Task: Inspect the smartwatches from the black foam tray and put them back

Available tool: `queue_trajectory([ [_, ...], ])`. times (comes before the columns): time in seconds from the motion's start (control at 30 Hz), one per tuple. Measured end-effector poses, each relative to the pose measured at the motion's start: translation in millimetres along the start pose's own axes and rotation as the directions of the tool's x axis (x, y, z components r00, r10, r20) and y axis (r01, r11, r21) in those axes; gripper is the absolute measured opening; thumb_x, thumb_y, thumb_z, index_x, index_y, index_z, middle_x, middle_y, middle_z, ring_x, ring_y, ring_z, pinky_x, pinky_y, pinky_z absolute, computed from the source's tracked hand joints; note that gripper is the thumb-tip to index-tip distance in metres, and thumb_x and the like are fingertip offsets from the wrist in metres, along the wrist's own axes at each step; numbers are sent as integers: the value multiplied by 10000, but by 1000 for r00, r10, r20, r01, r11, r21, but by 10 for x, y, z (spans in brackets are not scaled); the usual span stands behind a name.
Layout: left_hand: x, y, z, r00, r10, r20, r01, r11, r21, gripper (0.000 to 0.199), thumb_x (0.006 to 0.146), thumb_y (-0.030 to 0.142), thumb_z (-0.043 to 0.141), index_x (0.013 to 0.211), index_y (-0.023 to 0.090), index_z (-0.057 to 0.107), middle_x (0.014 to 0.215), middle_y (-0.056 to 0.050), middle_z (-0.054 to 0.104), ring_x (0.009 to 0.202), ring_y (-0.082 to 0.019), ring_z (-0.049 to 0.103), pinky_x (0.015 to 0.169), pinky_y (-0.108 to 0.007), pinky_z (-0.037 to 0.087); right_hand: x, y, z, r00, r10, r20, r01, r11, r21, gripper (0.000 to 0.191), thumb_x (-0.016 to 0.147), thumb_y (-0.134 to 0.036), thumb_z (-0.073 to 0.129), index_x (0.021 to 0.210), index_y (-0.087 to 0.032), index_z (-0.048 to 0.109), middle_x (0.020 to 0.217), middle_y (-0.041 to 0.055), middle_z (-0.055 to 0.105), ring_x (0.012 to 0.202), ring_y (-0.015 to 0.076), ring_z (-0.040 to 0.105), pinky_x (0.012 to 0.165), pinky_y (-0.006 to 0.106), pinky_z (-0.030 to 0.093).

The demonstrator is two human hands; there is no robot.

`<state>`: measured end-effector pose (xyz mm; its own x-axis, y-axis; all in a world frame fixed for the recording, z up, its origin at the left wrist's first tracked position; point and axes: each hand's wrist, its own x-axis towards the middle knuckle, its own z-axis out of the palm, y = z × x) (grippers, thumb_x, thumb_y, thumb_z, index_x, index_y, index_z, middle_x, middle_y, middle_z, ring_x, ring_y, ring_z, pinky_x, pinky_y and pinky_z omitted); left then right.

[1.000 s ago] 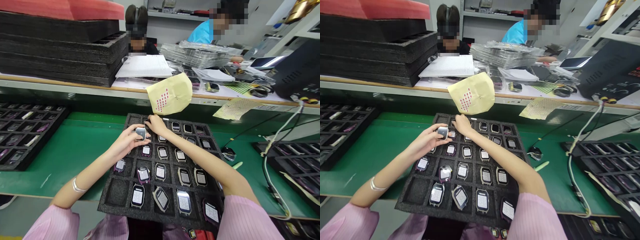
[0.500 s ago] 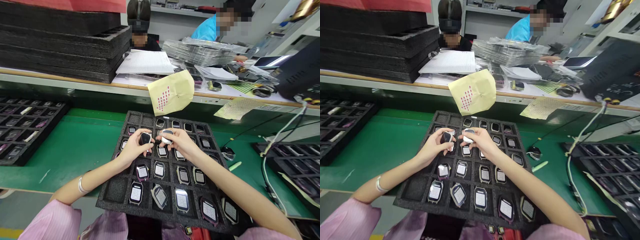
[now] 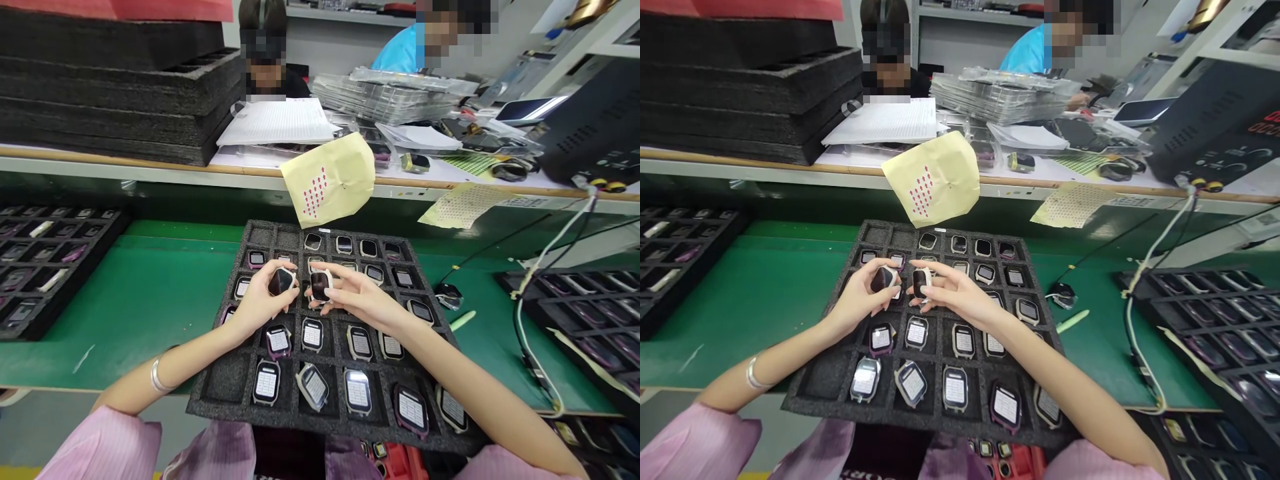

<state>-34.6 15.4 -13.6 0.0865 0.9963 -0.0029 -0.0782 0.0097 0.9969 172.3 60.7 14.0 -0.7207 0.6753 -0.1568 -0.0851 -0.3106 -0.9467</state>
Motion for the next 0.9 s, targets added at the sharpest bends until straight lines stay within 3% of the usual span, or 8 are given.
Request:
queue_trajectory([
  [0.27, 16, -34, -22, 998, 62, 24, -65, 989, 134, 282, 752, 121, 591, 1028, 169, 557, 770, 34, 541, 422, -21, 432, 385, -144, 364, 13, 43, -61, 1000, -4, 12, 3, 998, 64, 364, 786, -195, 745, 1135, -172, 647, 964, 98, 711, 786, 195, 698, 695, 285, 554],
  [0.5, 14, -50, -28, 995, 103, 15, -104, 976, 191, 319, 757, 145, 593, 1069, 183, 541, 857, 9, 551, 499, -54, 464, 449, -174, 411, 9, 53, -29, 1000, 13, 15, -14, 996, 92, 472, 822, -201, 715, 1273, -209, 577, 1017, 91, 693, 837, 200, 688, 670, 281, 570],
  [0.7, 7, -63, -22, 988, 152, 23, -153, 953, 261, 352, 744, 127, 591, 1087, 191, 544, 924, -14, 590, 595, -88, 509, 556, -200, 440, 12, 71, -21, 1000, -5, -20, 7, 995, 103, 438, 826, -211, 712, 1248, -209, 596, 997, 84, 700, 824, 207, 694, 660, 291, 579],
  [0.9, 8, -36, -44, 993, 115, 40, -121, 947, 297, 301, 744, 132, 575, 1042, 179, 575, 867, 2, 603, 619, -105, 535, 603, -223, 447, 18, 81, -22, 1000, 16, 11, -17, 997, 74, 415, 822, -214, 713, 1222, -171, 613, 972, 103, 703, 799, 203, 695, 676, 295, 569],
])
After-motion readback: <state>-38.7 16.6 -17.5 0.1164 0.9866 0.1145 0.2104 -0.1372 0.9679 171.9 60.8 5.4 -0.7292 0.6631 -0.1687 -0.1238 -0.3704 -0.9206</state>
